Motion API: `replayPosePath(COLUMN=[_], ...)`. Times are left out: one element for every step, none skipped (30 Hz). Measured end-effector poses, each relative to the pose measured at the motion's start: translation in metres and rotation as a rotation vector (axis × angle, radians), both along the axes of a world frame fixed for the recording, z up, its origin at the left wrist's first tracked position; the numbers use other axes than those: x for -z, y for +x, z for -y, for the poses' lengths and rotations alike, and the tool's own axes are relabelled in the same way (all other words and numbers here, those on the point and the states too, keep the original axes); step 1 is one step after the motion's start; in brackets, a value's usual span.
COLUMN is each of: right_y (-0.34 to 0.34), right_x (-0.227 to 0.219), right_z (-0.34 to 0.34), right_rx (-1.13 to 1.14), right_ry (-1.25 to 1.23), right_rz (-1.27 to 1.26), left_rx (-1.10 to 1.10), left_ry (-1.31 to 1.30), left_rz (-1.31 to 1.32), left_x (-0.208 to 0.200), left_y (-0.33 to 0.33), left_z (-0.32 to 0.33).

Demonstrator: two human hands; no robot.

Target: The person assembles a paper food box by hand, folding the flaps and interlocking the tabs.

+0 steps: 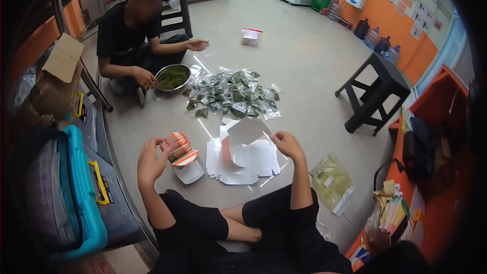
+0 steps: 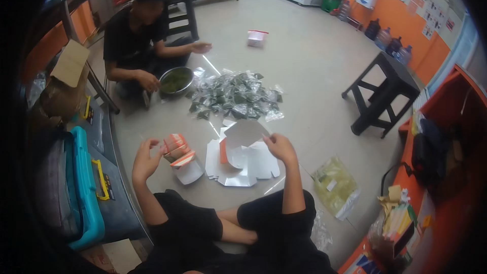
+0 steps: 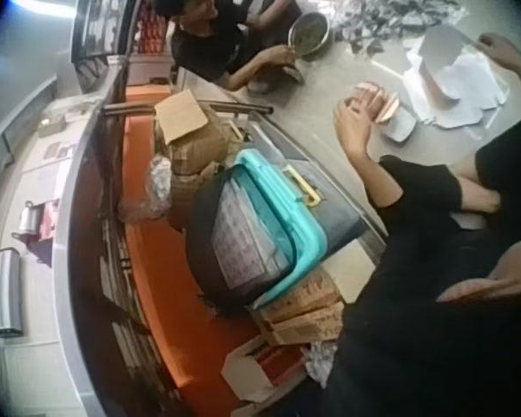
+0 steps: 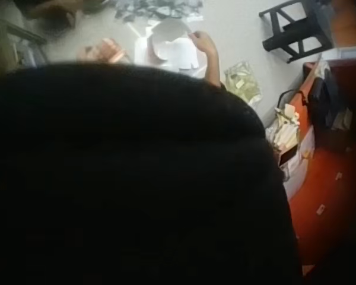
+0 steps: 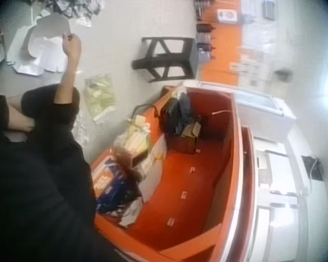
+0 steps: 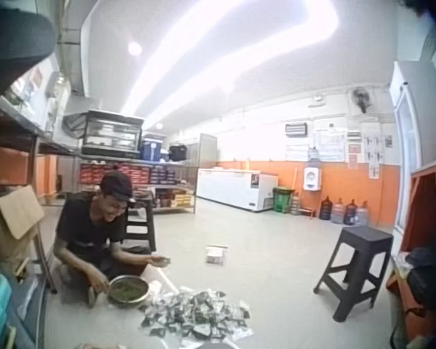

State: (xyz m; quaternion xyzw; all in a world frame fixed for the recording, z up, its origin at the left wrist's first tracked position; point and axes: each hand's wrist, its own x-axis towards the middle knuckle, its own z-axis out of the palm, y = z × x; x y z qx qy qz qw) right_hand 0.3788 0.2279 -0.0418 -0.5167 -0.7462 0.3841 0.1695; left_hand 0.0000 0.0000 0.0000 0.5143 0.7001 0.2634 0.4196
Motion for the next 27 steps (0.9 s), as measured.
replayPosePath(right_y=[0.002, -0.001, -0.028, -0.059, -0.08, -0.09, -0.096, -0.101, -0.108, -0.112, -0.117, -0.116, -0.122, -0.125, -0.129, -0.132, -0.134, -0.135, -0.139, -0.143, -0.144, -0.146, -0.152, -0.16, -0.169, -0.177, -0.186], right_x=[0.023, 0.047, 0.068, 0.083, 0.091, 0.106, 0.112, 0.118, 0.119, 0.115, 0.116, 0.117, 0.114, 0.11, 0.093, 0.074, 0.058, 0.043, 0.033, 0.031, 0.031, 0.033, 0.04, 0.049, 0.058, 0.068, 0.08], right_z=[-0.001, 0.002, -0.005, 0.006, 0.016, 0.019, 0.022, 0.026, 0.033, 0.041, 0.043, 0.042, 0.045, 0.05, 0.056, 0.065, 0.076, 0.089, 0.101, 0.116, 0.131, 0.144, 0.153, 0.16, 0.166, 0.168, 0.172], right_rx=[-0.061, -0.125, -0.142, -0.327, -0.403, -0.457, -0.46, -0.445, -0.436, -0.383, -0.399, -0.391, -0.392, -0.407, -0.402, -0.394, -0.409, -0.403, -0.407, -0.427, -0.436, -0.445, -0.452, -0.45, -0.447, -0.469, -0.477], right_ry=[-0.016, -0.031, -0.069, -0.123, -0.076, -0.053, -0.07, 0.016, 0.104, 0.141, 0.134, 0.138, 0.14, 0.133, 0.21, 0.288, 0.283, 0.308, 0.335, 0.332, 0.411, 0.489, 0.489, 0.562, 0.633, 0.679, 0.678], right_rz=[0.095, 0.188, 0.127, 0.097, 0.095, 0.21, 0.21, 0.289, 0.358, 0.312, 0.308, 0.33, 0.346, 0.341, 0.319, 0.3, 0.306, 0.288, 0.256, 0.253, 0.139, 0.02, 0.023, 0.024, 0.024, 0.084, 0.079], left_rx=[-0.197, -0.285, -0.355, -0.366, -0.378, -0.392, -0.392, -0.375, -0.364, -0.323, -0.336, -0.269, -0.21, -0.235, -0.247, -0.282, -0.316, -0.377, -0.396, -0.427, -0.443, -0.465, -0.471, -0.487, -0.503, -0.51, -0.551], left_ry=[-0.134, -0.205, -0.23, -0.223, -0.211, -0.205, -0.222, -0.125, -0.028, 0.02, 0.008, 0.003, -0.006, 0.091, 0.081, 0.056, 0.029, 0.139, 0.131, 0.166, 0.21, 0.244, 0.244, 0.239, 0.234, 0.231, 0.227], left_rz=[-0.223, -0.349, -0.471, -0.398, -0.305, -0.323, -0.323, -0.33, -0.345, -0.358, -0.361, -0.316, -0.275, -0.305, -0.302, -0.298, -0.291, -0.295, -0.297, -0.214, -0.123, -0.198, -0.194, -0.195, -0.198, -0.198, -0.187], left_x=[0.017, 0.037, 0.036, 0.053, 0.073, 0.106, 0.11, 0.116, 0.114, 0.114, 0.112, 0.109, 0.106, 0.107, 0.106, 0.101, 0.096, 0.087, 0.087, 0.092, 0.095, 0.098, 0.1, 0.102, 0.103, 0.107, 0.111], left_y=[0.005, -0.011, -0.016, -0.031, -0.04, -0.044, -0.04, -0.035, -0.03, -0.029, -0.029, -0.026, -0.026, -0.026, -0.029, -0.033, -0.034, -0.027, -0.031, -0.036, -0.037, -0.034, -0.035, -0.036, -0.038, -0.041, -0.046], left_z=[0.004, 0.002, -0.009, 0.009, 0.02, 0.018, 0.008, -0.005, -0.014, -0.021, -0.025, -0.033, -0.033, -0.031, -0.03, -0.033, -0.035, -0.036, -0.035, -0.035, -0.041, -0.044, -0.047, -0.048, -0.048, -0.049, -0.049])
